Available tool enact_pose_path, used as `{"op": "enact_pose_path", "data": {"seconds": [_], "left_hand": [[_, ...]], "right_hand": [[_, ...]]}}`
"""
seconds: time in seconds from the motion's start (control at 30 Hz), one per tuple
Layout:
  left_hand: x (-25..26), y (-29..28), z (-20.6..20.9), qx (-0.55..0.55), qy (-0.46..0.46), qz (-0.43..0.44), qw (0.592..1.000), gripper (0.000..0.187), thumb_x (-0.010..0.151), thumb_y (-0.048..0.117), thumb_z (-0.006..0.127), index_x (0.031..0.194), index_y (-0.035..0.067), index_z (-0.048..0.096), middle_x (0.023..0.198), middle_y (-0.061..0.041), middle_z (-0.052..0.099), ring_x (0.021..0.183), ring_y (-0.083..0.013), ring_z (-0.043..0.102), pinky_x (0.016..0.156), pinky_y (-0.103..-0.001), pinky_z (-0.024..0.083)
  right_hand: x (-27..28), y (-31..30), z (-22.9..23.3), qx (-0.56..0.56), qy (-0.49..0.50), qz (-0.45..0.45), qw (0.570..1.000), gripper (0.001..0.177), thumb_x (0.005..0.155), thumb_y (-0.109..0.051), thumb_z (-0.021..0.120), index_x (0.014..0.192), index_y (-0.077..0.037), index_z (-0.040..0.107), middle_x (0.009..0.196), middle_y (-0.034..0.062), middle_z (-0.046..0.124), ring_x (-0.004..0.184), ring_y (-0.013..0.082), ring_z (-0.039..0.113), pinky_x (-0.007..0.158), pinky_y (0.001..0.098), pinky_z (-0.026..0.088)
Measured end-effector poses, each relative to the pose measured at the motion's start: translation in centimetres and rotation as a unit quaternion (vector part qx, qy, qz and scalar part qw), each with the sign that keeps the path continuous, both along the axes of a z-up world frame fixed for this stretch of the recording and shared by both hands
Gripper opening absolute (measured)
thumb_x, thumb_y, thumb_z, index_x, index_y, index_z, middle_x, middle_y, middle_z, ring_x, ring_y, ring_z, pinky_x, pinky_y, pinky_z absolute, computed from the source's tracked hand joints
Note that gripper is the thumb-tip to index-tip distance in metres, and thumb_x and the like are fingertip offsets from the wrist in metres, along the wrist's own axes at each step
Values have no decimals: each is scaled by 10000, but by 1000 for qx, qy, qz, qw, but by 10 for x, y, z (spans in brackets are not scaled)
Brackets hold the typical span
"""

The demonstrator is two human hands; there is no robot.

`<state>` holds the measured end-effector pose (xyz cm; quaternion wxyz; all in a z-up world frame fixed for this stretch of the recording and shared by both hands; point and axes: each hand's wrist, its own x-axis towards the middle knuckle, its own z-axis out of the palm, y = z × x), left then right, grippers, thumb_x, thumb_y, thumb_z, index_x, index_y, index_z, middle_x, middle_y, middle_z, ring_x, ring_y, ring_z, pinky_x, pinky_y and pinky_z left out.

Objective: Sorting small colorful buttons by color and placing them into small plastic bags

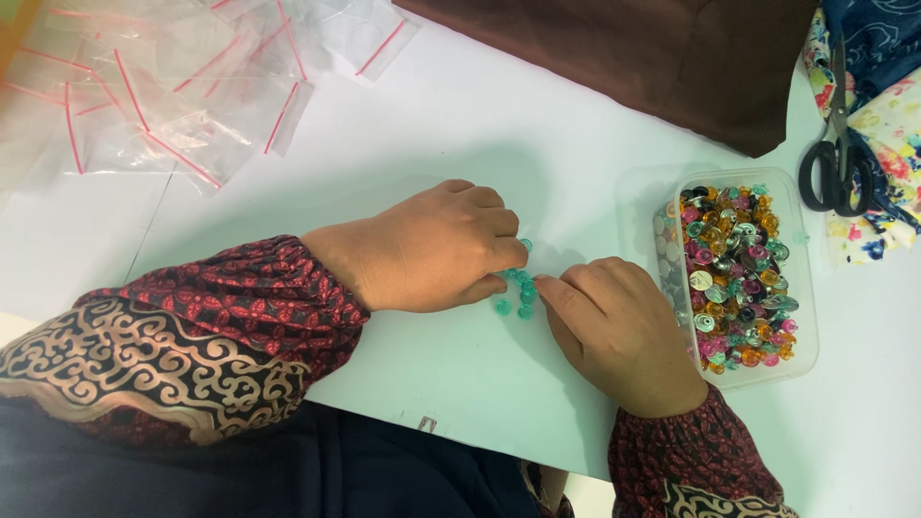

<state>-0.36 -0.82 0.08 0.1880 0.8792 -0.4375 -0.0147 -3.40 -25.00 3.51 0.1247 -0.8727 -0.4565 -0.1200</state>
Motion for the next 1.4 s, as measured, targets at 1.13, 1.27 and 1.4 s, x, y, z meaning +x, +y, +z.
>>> {"op": "enact_pose_path", "data": {"seconds": [1.13,1.27,1.4], "left_hand": [[-2,3,6,16,13,-12,1000,300,926,311,734,1147,111,702,1079,-76,686,1161,-294,642,1057,-483,489],[-2,3,7,19,9,-12,1000,309,922,313,740,1156,115,699,1083,-75,686,1164,-293,642,1057,-482,491],[-3,3,6,20,7,-14,1000,325,920,316,743,1167,111,695,1102,-80,685,1173,-299,638,1061,-486,490]], "right_hand": [[3,-9,2,-40,36,-12,998,148,924,-64,704,1064,-107,717,839,42,597,804,259,664,676,372,525],[4,-9,2,-43,49,-11,998,138,913,-66,721,1048,-90,712,833,61,607,799,286,670,660,396,532],[3,-10,1,-42,49,-13,998,141,925,-84,716,1066,-92,716,846,55,606,810,274,668,679,386,536]]}}
